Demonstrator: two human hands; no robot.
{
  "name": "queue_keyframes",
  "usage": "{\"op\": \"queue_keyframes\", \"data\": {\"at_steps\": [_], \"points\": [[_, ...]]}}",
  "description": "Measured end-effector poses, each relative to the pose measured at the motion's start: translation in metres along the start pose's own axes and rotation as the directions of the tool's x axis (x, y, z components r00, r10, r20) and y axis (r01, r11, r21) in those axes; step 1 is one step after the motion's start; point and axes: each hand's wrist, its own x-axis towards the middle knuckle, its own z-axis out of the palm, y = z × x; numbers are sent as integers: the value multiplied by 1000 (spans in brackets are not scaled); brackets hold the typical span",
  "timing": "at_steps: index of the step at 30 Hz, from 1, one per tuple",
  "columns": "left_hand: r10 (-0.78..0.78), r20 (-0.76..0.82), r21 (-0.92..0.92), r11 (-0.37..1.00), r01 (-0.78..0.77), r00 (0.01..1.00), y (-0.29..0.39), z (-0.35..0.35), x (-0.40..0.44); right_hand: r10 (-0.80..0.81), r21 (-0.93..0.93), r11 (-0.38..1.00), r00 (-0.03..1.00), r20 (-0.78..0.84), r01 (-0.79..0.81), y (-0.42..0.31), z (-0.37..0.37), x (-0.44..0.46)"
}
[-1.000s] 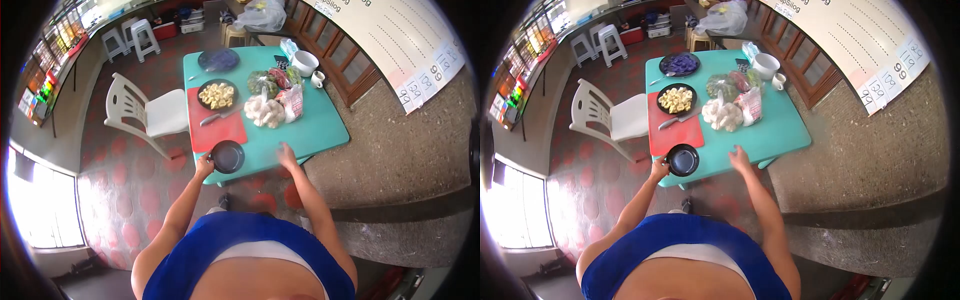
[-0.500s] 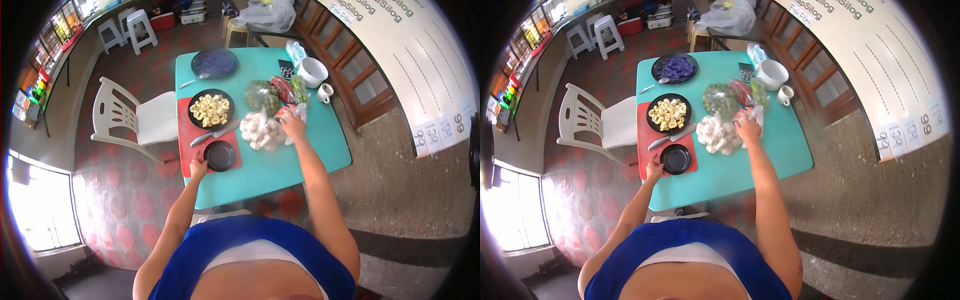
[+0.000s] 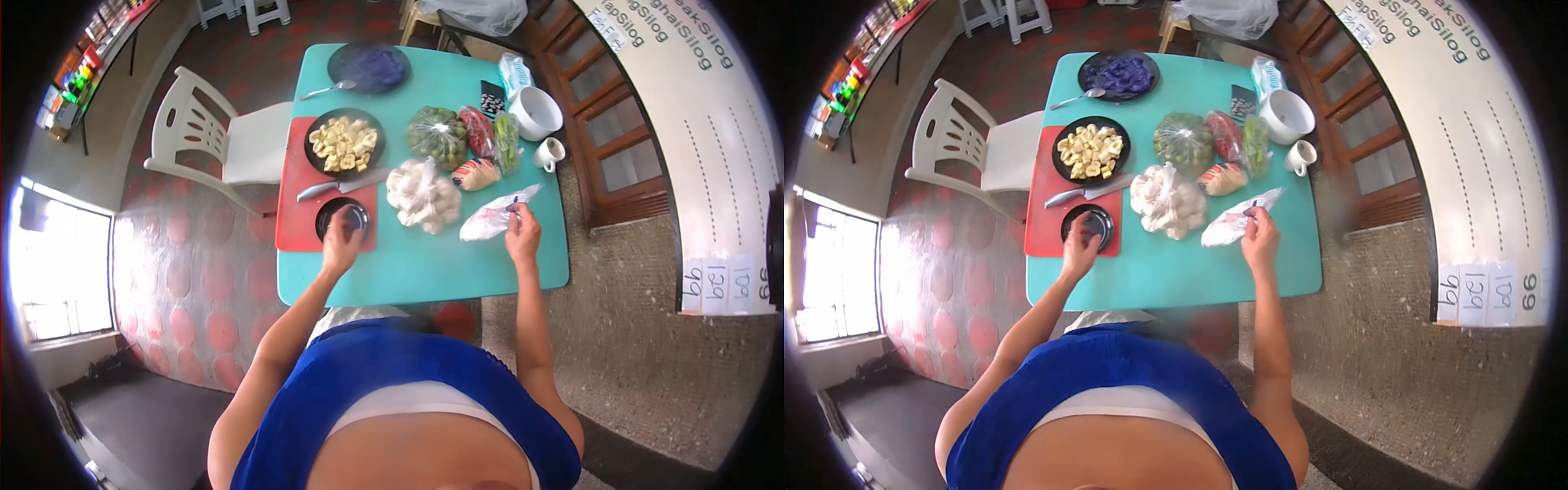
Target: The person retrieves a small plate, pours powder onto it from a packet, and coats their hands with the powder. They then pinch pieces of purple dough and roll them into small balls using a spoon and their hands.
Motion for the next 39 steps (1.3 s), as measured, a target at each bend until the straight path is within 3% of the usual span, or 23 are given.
{"op": "queue_keyframes", "data": {"at_steps": [1, 3, 7, 8, 9, 11, 12, 13, 15, 16, 19, 21, 24, 29, 34, 39], "points": [[-47, 73, -13, 999, 48, 996, 12, 6, -1, -6, 61, 998, 996, 92, 1, -18, -13, 4], [50, 131, -192, 981, -24, 990, -8, 35, 1, -52, 143, 989, 976, 213, 21, -62, -39, 9], [57, 331, -558, 817, 146, 942, 19, 41, -3, -198, 289, 955, 855, 479, 59, -125, -50, 14], [25, 413, -581, 777, 242, 911, 28, 35, -7, -229, 381, 924, 817, 530, 11, -129, -42, 13], [15, 394, -587, 773, 239, 919, 24, 33, -10, -246, 388, 921, 805, 540, 21, -137, -32, 12], [-27, 448, -682, 636, 361, 894, 13, 32, -16, -292, 502, 858, 701, 651, -109, -154, -10, 9], [-18, 424, -786, 489, 378, 905, 13, 32, -24, -306, 506, 856, 689, 657, -101, -162, 4, 9], [-26, 409, -793, 484, 369, 912, 1, 33, -31, -326, 527, 841, 661, 675, -123, -169, 20, 7], [-103, 439, -829, 335, 447, 892, -30, 32, -43, -359, 549, 823, 617, 700, -145, -175, 53, 8], [-182, 422, -838, 296, 459, 888, -38, 29, -49, -339, 513, 847, 597, 727, -143, -176, 72, 10], [-224, 465, -837, 202, 508, 856, -50, 18, -68, -313, 451, 883, 549, 775, -132, -171, 128, 12], [-250, 454, -836, 214, 506, 855, -47, 10, -78, -302, 421, 898, 522, 797, -123, -163, 159, 10], [-251, 592, -780, 59, 623, 765, -43, 5, -90, -282, 360, 932, 542, 791, -40, -155, 188, 9], [-293, 641, -732, 45, 680, 709, -49, 11, -100, -286, 357, 933, 524, 802, -37, -141, 217, 8], [-168, 679, -732, -74, 677, 715, -51, 14, -102, -268, 319, 948, 503, 822, -17, -140, 225, 11], [-162, 711, -699, -57, 713, 684, -52, 16, -100, -301, 356, 934, 524, 797, -5, -140, 224, 11]]}}
